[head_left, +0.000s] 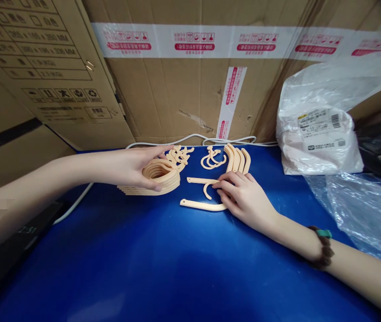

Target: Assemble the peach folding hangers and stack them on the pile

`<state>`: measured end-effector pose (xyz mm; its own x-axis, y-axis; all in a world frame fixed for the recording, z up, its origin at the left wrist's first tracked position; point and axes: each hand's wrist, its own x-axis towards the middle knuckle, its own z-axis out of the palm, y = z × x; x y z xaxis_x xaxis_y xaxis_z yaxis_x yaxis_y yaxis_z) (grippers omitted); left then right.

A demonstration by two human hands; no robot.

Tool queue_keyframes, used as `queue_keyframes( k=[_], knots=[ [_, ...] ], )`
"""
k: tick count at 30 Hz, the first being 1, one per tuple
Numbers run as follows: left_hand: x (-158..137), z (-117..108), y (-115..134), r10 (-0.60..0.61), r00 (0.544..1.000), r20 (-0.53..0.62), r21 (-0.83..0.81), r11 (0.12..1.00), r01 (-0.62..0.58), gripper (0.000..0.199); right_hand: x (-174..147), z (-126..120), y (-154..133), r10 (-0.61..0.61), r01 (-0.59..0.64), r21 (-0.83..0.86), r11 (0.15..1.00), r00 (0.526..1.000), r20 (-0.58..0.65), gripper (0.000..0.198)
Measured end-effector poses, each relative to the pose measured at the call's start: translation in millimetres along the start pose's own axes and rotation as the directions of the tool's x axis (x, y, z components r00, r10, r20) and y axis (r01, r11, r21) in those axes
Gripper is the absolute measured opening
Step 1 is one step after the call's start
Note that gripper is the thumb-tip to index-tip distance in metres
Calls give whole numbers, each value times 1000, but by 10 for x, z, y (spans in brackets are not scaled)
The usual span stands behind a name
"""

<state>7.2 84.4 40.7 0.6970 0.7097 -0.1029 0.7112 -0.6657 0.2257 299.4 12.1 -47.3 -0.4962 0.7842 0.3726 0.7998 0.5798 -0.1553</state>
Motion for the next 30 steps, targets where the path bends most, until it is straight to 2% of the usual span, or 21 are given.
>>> queue_keyframes(
  k=[3, 6, 14, 25, 30],
  knots=[
    [-1, 2, -10, 19, 999, -29, 15, 1000, -19, 84, 2, -1, -1, 0, 0, -3, 1000, 1000, -6, 23],
    [-7, 6, -6, -22, 999, -33, -3, 1000, 22, 83, 3, 0, 1, -2, 2, -1, 1000, 1000, -5, 23],
    [18, -77, 95, -125, 988, 89, -82, 988, 132, 96, 2, 7, 5, -5, 5, -9, 1000, 1000, -18, 22],
    [21, -54, 76, -139, 988, 60, -94, 985, 145, 97, -3, 14, 5, -8, 8, -9, 1000, 1000, -23, 23],
    [165, -120, 26, -194, 981, -20, -119, 974, 190, 76, -10, 26, 12, -19, 17, -36, 999, 998, -54, 22]
  ],
)
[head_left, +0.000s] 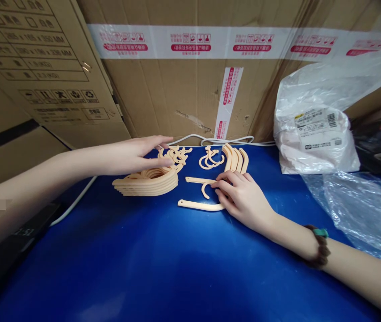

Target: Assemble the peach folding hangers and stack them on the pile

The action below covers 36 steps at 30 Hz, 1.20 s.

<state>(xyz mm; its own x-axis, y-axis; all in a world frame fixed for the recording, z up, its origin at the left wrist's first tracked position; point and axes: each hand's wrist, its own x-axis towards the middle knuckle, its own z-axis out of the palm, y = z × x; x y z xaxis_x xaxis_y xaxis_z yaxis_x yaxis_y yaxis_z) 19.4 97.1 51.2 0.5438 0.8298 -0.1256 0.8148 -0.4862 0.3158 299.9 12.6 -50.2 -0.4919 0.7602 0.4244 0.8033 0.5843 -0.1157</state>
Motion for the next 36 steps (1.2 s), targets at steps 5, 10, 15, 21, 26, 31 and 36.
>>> queue_keyframes(
  k=[5, 10, 15, 21, 26, 31, 36],
  knots=[
    [327, -54, -16, -129, 988, -80, 127, 982, 138, 61, 2, -63, -54, -119, 120, 10, 993, 990, -81, 23],
    [648, -79, 55, -244, 969, -49, 280, 927, 248, 54, 10, -92, -99, -345, 348, 39, 937, 936, -72, 31],
    [895, -10, 109, -346, 938, 22, 332, 887, 319, 60, 23, -61, -95, -402, 401, 67, 914, 916, 7, 25],
    [1048, 53, 111, -385, 911, 145, 226, 910, 348, 45, 36, -78, -122, -432, 429, 133, 893, 902, -12, 21],
    [1080, 50, 100, -440, 874, 205, 138, 897, 419, 36, 14, -62, -118, -409, 395, 198, 897, 912, 35, 19],
    [1056, 72, 91, -453, 860, 232, 63, 890, 452, 25, 2, -69, -120, -388, 360, 231, 904, 917, 88, 18],
    [1040, 91, 128, -455, 865, 213, 32, 888, 459, 25, 11, -86, -116, -376, 336, 285, 898, 921, 100, 18]
  ],
)
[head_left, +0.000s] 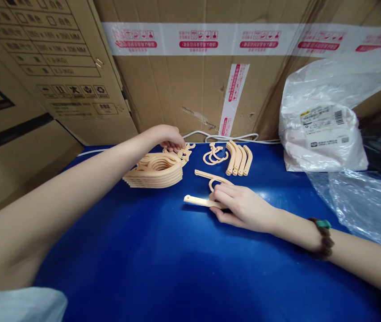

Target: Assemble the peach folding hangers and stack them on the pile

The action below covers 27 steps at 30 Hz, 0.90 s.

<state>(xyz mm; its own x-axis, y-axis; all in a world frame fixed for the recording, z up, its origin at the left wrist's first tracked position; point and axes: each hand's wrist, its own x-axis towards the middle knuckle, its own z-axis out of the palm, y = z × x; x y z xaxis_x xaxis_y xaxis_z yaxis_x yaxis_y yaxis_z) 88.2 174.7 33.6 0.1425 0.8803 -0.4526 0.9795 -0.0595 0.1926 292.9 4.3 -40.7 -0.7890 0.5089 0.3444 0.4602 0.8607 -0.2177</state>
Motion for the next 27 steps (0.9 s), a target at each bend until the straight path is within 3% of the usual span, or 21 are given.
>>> queue_keyframes(
  k=[7, 15, 21, 25, 27],
  knots=[
    [-16, 2, 25, -3, 999, -38, 50, 999, 4, 28, 5, 2, 9, -5, 5, 25, 1000, 1000, -1, 17],
    [64, 56, -13, 48, 985, -165, -7, 999, -50, 21, 3, -7, 6, -9, 9, 36, 999, 1000, 2, 16],
    [-107, -21, 2, 85, 966, -244, -43, 994, -99, 23, -9, -4, 0, -7, 8, 27, 1000, 1000, -12, 15],
    [-238, -118, 46, 119, 931, -345, -54, 988, -146, 24, -10, 10, 6, 4, -4, 6, 1000, 1000, -10, 15],
    [-323, -160, 90, 166, 880, -445, -47, 977, -209, 25, -7, 8, 13, 11, -11, -3, 1000, 1000, -18, 14]
  ],
)
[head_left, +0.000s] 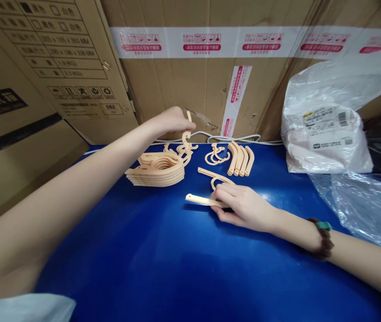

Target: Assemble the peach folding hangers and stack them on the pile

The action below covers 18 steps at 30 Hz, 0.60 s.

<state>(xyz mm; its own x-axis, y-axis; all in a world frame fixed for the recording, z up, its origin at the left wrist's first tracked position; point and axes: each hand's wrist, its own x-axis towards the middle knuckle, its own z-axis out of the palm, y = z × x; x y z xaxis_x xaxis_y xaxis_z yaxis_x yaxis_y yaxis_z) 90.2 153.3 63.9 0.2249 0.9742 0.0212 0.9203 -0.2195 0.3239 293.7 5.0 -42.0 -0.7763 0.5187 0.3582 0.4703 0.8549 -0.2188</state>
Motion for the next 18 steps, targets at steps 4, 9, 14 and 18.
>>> queue_keyframes(
  k=[4, 9, 14, 18],
  knots=[
    [-269, -122, 201, 163, 957, -239, -43, 983, -179, 32, -15, -28, 18, 8, -9, 38, 999, 1000, 23, 12],
    [-959, -13, 409, 307, 941, -140, -434, 836, -337, 26, -85, -73, 36, 10, -11, 10, 1000, 994, 105, 10],
    [-1498, 398, 294, 296, 951, 87, -593, 783, -189, 34, -132, -81, 30, 12, -10, -29, 1000, 997, 73, 10],
    [-1628, 627, 146, 276, 953, 127, -715, 692, -106, 39, -138, -87, 14, 2, 0, -20, 1000, 997, 72, 13]
  ],
)
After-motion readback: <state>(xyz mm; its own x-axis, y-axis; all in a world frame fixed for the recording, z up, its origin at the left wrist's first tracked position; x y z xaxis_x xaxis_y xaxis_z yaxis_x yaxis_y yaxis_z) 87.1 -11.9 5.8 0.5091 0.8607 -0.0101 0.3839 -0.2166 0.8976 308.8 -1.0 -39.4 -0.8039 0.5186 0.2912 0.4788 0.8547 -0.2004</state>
